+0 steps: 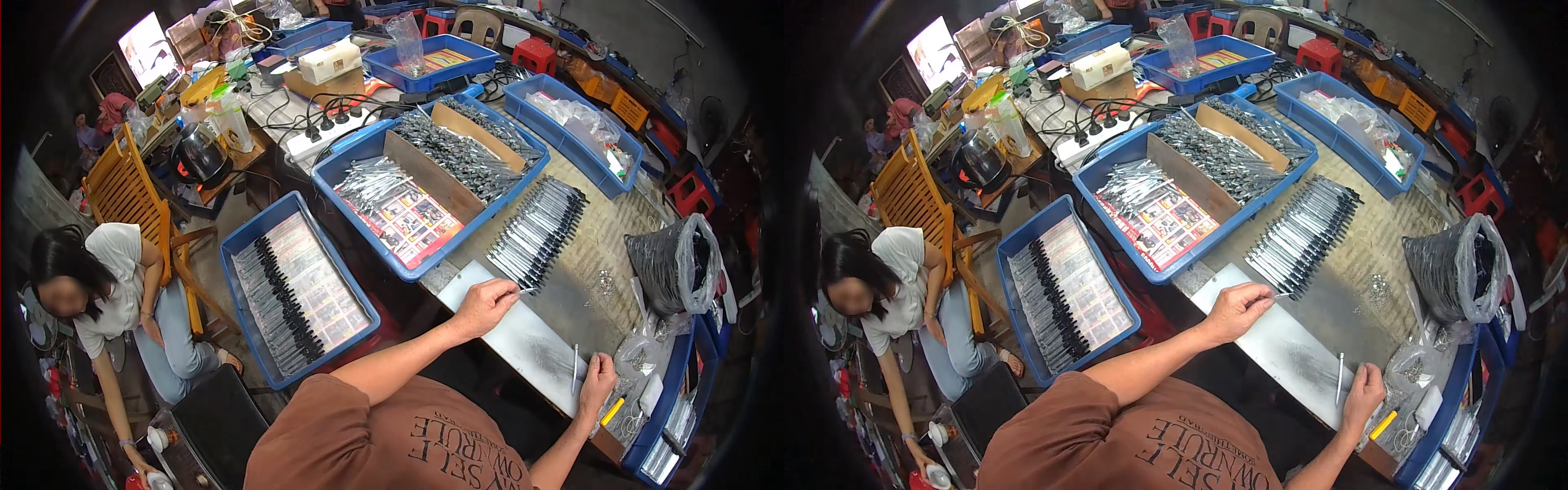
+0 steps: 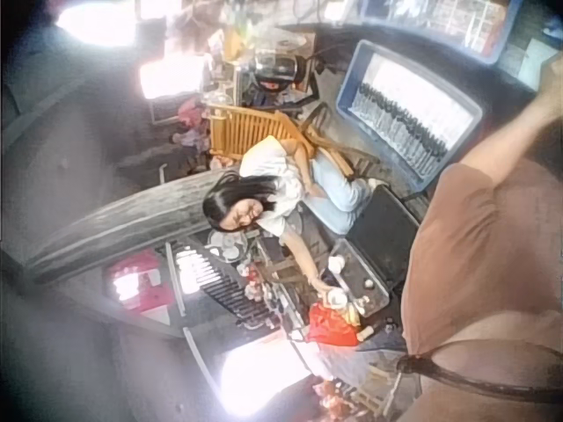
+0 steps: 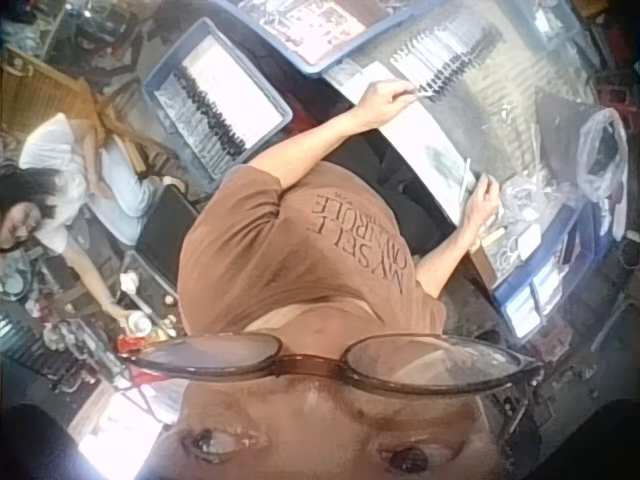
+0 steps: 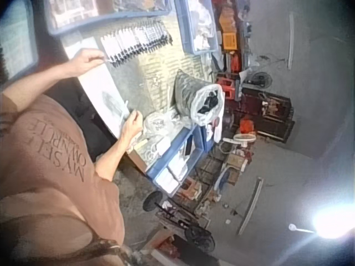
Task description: The person assembles small metal parts and plastic components by hand, taking them from plastic bags and trays.
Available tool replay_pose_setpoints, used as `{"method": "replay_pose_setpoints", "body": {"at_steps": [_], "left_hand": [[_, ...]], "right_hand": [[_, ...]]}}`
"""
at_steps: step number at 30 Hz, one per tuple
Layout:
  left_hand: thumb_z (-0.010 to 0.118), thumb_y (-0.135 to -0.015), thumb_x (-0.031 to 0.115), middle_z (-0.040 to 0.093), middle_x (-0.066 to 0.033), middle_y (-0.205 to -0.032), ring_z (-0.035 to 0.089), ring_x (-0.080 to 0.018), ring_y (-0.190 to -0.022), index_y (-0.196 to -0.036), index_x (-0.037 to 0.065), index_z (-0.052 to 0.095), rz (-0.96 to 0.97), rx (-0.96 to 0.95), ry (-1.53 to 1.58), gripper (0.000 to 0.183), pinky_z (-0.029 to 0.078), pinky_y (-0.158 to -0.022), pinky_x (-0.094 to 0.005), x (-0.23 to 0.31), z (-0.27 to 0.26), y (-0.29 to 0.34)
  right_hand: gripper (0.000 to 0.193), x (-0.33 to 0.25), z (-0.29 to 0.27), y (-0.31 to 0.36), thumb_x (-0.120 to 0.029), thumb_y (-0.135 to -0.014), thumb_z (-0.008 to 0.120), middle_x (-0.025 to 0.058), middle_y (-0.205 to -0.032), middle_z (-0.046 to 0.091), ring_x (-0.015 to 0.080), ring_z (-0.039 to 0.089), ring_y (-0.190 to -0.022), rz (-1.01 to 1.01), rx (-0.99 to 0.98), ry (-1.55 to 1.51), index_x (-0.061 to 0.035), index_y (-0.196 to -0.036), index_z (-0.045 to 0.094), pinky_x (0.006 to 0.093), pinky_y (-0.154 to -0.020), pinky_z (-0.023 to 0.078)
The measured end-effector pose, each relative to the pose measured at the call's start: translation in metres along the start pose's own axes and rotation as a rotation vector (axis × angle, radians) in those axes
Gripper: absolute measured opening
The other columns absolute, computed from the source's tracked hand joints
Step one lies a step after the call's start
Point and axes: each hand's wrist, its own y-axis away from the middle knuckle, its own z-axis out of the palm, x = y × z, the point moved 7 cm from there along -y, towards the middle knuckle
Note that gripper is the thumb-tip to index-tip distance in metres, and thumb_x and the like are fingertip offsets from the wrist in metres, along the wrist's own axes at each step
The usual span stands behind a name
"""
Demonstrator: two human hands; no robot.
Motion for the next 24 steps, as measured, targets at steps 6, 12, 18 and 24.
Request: {"method": "replay_pose_setpoints", "body": {"at_steps": [6, 12, 18, 24], "left_hand": [[0.058, -0.078, 0.008, 0.057, -0.0066, -0.073, 0.053, -0.0108, -0.063, -0.087, 0.000, 0.058, 0.010, 0.005, -0.002, 0.012, 0.043, -0.057, -0.0230, 0.000, 0.000, 0.001], [0.058, -0.078, 0.008, 0.057, -0.0071, -0.073, 0.053, -0.0117, -0.063, -0.086, 0.000, 0.058, 0.008, 0.004, -0.001, 0.012, 0.043, -0.057, -0.0230, -0.001, 0.001, 0.000], [0.058, -0.078, 0.008, 0.057, -0.0072, -0.073, 0.053, -0.0115, -0.062, -0.086, -0.001, 0.058, 0.017, 0.014, -0.008, 0.012, 0.043, -0.056, -0.0234, 0.000, 0.000, 0.000], [0.057, -0.077, 0.008, 0.056, -0.0097, -0.072, 0.054, -0.0183, -0.063, -0.083, 0.000, 0.056, -0.004, 0.016, 0.014, 0.010, 0.042, -0.057, -0.0275, 0.004, -0.002, 0.000]], "right_hand": [[0.014, -0.001, 0.000, 0.000, -0.009, -0.080, 0.053, 0.0138, -0.065, 0.055, 0.0167, 0.049, -0.057, 0.023, -0.015, 0.001, 0.0047, -0.082, 0.055, 0.0295, -0.054, 0.040], [0.015, 0.005, 0.001, 0.000, -0.010, -0.080, 0.053, 0.0132, -0.065, 0.055, 0.0161, 0.049, -0.057, -0.004, 0.002, -0.029, 0.0050, -0.082, 0.055, 0.0293, -0.054, 0.040], [0.014, -0.006, 0.000, 0.000, -0.010, -0.081, 0.053, 0.0113, -0.062, 0.052, 0.0142, 0.045, -0.055, -0.010, 0.014, -0.036, 0.0044, -0.081, 0.055, 0.0285, -0.052, 0.038], [0.014, -0.005, 0.000, 0.000, -0.010, -0.081, 0.052, 0.0106, -0.062, 0.051, 0.0141, 0.044, -0.055, -0.054, 0.012, -0.006, 0.0042, -0.082, 0.054, 0.0282, -0.053, 0.038]]}}
